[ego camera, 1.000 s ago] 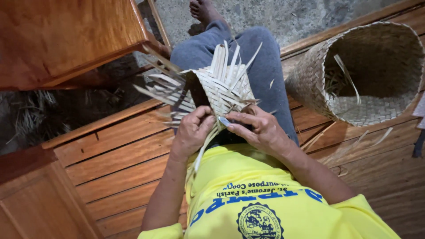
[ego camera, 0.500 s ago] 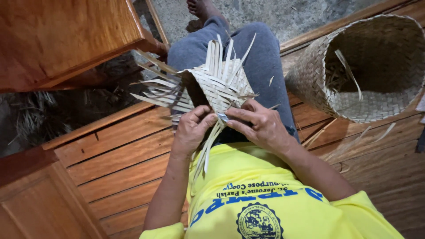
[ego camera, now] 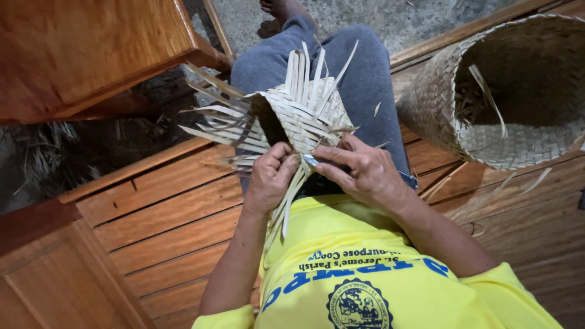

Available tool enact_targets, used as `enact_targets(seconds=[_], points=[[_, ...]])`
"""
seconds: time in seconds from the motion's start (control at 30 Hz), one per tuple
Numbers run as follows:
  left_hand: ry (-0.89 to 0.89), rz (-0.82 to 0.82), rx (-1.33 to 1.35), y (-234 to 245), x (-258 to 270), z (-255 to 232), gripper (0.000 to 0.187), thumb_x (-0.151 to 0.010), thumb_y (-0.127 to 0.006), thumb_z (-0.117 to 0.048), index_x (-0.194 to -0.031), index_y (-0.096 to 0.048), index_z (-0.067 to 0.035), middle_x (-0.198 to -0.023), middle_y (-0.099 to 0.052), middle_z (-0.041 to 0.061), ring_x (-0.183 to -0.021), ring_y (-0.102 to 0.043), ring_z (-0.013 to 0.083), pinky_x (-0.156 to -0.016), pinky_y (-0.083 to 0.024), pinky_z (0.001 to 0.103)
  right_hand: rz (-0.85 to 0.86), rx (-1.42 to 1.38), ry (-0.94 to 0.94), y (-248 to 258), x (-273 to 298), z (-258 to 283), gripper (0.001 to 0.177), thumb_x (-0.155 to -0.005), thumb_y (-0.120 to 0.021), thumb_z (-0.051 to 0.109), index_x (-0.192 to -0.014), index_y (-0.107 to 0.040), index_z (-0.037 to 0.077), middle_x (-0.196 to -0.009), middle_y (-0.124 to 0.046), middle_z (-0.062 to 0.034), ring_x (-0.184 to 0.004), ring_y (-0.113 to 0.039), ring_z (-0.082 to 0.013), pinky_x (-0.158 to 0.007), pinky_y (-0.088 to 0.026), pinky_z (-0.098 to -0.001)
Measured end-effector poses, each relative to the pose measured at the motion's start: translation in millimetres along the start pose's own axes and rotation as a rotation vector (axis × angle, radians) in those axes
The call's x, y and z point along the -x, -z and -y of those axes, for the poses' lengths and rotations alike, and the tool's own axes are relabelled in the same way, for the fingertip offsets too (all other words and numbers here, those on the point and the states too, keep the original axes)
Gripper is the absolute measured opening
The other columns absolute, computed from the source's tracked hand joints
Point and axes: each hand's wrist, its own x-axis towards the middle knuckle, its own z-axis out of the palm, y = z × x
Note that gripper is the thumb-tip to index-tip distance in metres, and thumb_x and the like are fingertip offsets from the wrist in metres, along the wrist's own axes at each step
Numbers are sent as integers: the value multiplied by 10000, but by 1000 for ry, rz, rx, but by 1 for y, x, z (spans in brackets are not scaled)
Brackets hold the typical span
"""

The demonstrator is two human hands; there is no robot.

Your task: Weaving a basket using dried plant fibers and a small knife for trimming

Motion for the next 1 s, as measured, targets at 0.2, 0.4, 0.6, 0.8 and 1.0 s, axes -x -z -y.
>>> enact_targets(seconds=[0.2, 0.4, 0.6, 0.8, 1.0], points=[[58, 38, 113, 2, -4, 4, 97, -949, -717, -86, -870, -675, -48, -578, -577, -1, -579, -518, 72, -606, -488, 218, 41, -6, 17, 10, -8, -5, 269, -900, -736, 366, -1166, -769, 351, -830, -636, -64, -702, -690, -351, -631, -538, -451], [90, 32, 164, 3, -2, 13, 82, -945, -709, -81, -868, -695, -54, -610, -622, -2, -610, -569, 67, -638, -502, 218, 102, -255, 6, 2, -18, -19, 278, -846, -821, 332, -1122, -797, 313, -807, -636, -40, -711, -662, -237, -671, -546, -344], [100, -21, 200, -4, -1, 8, 75, -932, -734, -91, -864, -717, -66, -664, -631, -4, -675, -517, 62, -661, -504, 228, 156, -170, -102, 9, -12, -11, 320, -868, -771, 395, -1187, -769, 391, -833, -646, -47, -744, -678, -252, -682, -539, -380], [-135, -249, -227, -2, 3, -21, 236, -860, -831, -209, -1009, -688, -95, -886, -688, 154, -851, -685, 308, -812, -543, 420, 106, -107, -42, 15, -13, -2, 298, -890, -759, 377, -1188, -763, 360, -820, -616, -66, -715, -672, -306, -638, -528, -422], [-274, -277, -536, -8, 15, -54, 63, -880, -756, -130, -920, -708, -126, -904, -627, 63, -877, -643, 283, -840, -527, 395, 62, -128, -19, 1, -9, -5, 276, -894, -773, 357, -1169, -769, 328, -811, -594, -70, -698, -660, -302, -613, -531, -405]])
